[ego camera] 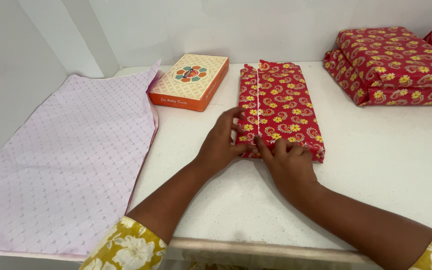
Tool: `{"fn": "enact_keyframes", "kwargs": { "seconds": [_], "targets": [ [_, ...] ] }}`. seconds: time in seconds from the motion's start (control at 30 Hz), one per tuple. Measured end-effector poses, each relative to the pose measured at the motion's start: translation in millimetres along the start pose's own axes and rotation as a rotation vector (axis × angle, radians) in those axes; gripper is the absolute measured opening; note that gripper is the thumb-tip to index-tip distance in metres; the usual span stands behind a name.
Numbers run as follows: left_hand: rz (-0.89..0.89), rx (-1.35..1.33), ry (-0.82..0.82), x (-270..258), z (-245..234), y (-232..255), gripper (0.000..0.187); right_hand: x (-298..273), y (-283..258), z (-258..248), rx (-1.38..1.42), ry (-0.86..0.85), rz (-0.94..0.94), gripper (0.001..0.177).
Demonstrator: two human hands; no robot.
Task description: The person wraps a rectangular box with patterned fabric on a white countertop. They fold the fabric around the box, tuck the edges, and place the wrapped item on a stack. They then repeat the process with a second box using a different patterned fabric.
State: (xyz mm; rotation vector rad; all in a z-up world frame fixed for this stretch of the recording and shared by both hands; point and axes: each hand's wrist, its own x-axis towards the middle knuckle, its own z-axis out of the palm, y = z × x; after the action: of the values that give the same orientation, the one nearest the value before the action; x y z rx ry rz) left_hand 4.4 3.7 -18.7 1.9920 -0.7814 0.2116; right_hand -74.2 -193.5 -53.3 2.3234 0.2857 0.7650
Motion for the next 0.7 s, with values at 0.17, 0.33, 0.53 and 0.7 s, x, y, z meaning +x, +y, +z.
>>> {"fn": "enact_keyframes", "kwargs": {
  "seconds": [0.17, 0.33, 0.53, 0.7],
  "targets": [
    [-0.322, -0.329, 0.087, 6, 13, -25, 0.083, 3, -2, -7, 0.176, 0.021, 0.09, 0.061],
    [-0.489, -0.628, 0.188, 10, 39, -21, 0.09, 1, 2, -25, 0.173, -0.061, 0.184, 0.078],
    [-0.295, -0.843, 0.078, 0, 61, -7, 0.085, -13, 37, -28, 0.443, -0.174, 0.286, 0.085],
    [-0.023, -0.751, -0.107, -11, 66, -4, 0.079, -14, 46, -11, 0.527, -0.104, 0.348, 0.075]
  ]
}}
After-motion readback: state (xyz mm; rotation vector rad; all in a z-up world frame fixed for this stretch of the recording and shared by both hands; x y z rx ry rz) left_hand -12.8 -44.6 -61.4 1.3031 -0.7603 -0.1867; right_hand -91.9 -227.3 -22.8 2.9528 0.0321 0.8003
